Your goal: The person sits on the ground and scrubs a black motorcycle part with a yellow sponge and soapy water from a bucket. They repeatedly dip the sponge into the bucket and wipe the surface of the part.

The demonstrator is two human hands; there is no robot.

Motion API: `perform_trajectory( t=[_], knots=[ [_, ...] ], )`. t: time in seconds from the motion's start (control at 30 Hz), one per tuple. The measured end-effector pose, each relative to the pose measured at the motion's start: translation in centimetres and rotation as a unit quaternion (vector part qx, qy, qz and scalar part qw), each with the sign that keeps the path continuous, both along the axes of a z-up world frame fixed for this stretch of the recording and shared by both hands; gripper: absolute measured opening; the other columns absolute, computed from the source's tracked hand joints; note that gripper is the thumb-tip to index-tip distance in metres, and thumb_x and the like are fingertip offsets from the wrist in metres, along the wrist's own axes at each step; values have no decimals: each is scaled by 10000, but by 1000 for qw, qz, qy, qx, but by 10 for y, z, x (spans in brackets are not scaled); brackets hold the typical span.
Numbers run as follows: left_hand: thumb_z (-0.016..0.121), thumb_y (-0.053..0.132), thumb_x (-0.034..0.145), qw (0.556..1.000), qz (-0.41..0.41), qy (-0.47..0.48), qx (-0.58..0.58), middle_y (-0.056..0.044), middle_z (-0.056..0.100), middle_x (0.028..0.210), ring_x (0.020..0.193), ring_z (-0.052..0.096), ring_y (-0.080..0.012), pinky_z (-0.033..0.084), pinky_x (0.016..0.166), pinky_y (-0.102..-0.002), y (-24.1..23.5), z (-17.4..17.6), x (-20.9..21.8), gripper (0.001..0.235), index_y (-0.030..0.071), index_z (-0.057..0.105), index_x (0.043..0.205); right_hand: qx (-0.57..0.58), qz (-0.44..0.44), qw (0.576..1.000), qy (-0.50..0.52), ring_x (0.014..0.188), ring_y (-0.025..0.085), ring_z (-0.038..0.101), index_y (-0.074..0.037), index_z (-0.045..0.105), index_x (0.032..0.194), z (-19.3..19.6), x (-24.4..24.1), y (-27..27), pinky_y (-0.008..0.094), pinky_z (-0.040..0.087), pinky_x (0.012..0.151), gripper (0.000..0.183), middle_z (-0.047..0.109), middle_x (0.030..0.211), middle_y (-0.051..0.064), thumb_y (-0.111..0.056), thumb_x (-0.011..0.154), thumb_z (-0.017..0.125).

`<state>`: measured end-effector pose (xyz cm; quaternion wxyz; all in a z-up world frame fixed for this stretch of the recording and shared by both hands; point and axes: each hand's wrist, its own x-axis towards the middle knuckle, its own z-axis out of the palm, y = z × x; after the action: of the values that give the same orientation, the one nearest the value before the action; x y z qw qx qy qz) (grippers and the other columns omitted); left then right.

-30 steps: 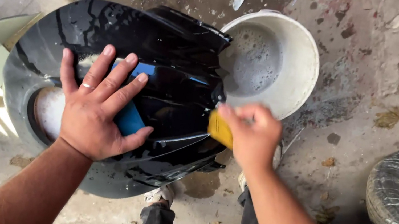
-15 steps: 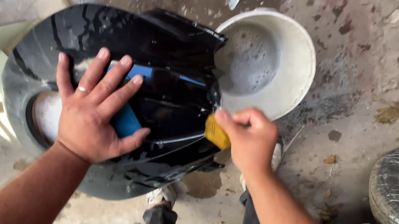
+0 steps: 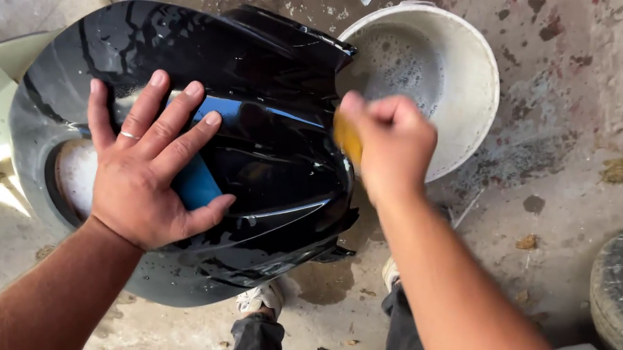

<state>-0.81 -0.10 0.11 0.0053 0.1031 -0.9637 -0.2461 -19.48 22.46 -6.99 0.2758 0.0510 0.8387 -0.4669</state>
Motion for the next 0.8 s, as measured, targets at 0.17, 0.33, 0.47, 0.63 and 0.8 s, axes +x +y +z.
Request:
perform_trajectory(
  t=[0.17, 0.33, 0.47, 0.63, 0.8],
  knots=[
    [772, 605, 847, 1000, 1, -2, -2, -158, 602, 1671, 1630, 419, -425, 3, 1329, -697, 1, -1, -1, 843, 90, 728, 1512, -71, -133, 986, -70, 820, 159, 753, -82, 683, 995, -42, -18, 50, 282, 680, 729, 228, 740, 949, 67, -279, 1006, 798],
    [759, 620, 883, 1000, 1, 3, -5, -167, 605, 1671, 1635, 412, -426, -10, 1330, -691, 0, -2, 0, 829, 93, 731, 1522, -3, -168, 984, -62, 801, 26, 557, -188, 633, 1200, -35, -22, 101, 208, 433, 662, 106, 681, 1028, -53, -161, 1112, 687],
    [790, 589, 869, 1000, 2, -4, 3, -182, 602, 1677, 1645, 396, -424, -15, 1327, -704, 0, -2, 2, 833, 80, 730, 1525, -2, -270, 937, -223, 1362, 290, 714, -150, 535, 1513, -4, -48, 73, 428, 691, 1047, 640, 645, 1536, 149, -555, 1030, 422],
    [774, 596, 883, 1000, -2, -8, -3, -184, 589, 1687, 1645, 392, -433, -17, 1327, -702, -1, -3, 2, 834, 78, 723, 1534, -46, -106, 993, 12, 786, 90, 557, -142, 541, 1158, -32, -52, 66, 271, 500, 629, 323, 553, 976, -21, -462, 1149, 495],
    [779, 596, 882, 1000, 2, -4, 3, -195, 607, 1677, 1645, 400, -436, -22, 1330, -695, 0, -3, 1, 829, 74, 735, 1524, -24, 198, 927, 317, 724, 224, 551, -114, 400, 897, -100, -46, 18, 369, 499, 629, 354, 447, 876, 67, -187, 1112, 673]
  ],
)
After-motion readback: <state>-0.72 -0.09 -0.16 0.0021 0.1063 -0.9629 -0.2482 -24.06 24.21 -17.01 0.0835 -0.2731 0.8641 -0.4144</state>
